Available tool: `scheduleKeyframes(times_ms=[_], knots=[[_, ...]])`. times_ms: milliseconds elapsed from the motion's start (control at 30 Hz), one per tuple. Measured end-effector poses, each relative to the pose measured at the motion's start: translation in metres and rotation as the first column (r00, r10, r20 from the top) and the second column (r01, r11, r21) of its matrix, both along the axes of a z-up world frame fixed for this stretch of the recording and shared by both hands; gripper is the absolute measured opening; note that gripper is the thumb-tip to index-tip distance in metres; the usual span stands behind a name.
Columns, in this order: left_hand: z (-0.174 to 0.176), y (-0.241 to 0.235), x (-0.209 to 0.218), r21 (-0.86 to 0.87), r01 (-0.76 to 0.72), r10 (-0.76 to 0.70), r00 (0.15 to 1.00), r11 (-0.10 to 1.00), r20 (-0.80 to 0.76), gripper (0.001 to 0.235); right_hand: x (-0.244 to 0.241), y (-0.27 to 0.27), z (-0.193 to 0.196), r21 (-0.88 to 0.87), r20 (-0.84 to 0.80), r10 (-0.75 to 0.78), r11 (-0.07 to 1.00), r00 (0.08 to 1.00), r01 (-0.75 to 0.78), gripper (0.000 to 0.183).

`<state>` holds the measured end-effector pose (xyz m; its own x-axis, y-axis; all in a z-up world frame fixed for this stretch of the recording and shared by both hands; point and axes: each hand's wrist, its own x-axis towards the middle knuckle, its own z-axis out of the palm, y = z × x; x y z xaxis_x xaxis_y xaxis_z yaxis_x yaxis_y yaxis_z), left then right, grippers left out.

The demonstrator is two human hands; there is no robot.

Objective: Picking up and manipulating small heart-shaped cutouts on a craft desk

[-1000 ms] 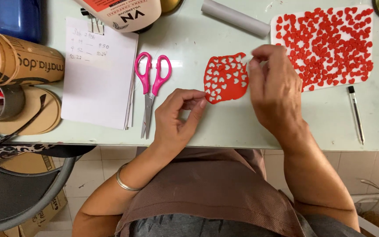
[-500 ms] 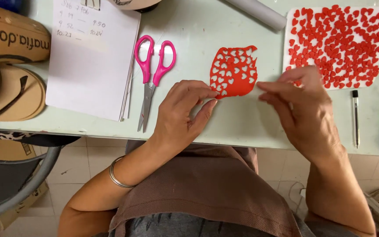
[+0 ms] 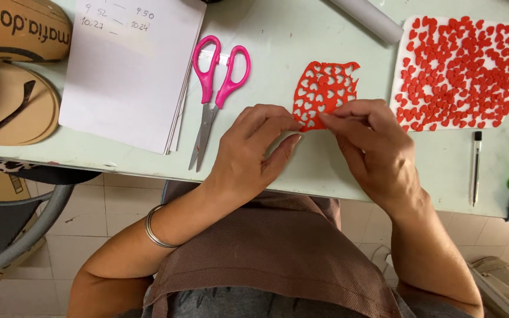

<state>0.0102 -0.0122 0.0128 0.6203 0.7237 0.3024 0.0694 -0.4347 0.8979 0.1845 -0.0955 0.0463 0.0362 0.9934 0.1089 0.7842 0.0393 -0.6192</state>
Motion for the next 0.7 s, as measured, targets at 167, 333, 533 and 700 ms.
scheduleKeyframes(times_ms=[167, 333, 533, 700], knots=[[-0.002, 0.000, -0.001, 0.009, -0.006, 0.006, 1.000, 1.000, -0.002, 0.011, 0.001, 0.000, -0.010, 0.156, 0.232, 0.029, 0.986, 0.972, -0.066, 0.014], [-0.002, 0.000, -0.001, -0.001, 0.004, -0.004, 1.000, 1.000, -0.007, 0.012, -0.005, 0.000, -0.015, 0.147, 0.171, -0.019, 0.989, 0.985, -0.006, 0.019], [-0.004, 0.001, 0.000, -0.002, -0.014, 0.014, 1.000, 1.000, 0.013, 0.011, -0.006, 0.001, -0.022, 0.140, 0.162, -0.064, 0.989, 0.985, 0.041, 0.017], [-0.004, 0.002, 0.001, 0.003, -0.029, 0.029, 0.999, 1.000, 0.028, 0.009, -0.012, 0.005, -0.018, 0.170, 0.173, -0.093, 0.983, 0.981, 0.063, 0.015]])
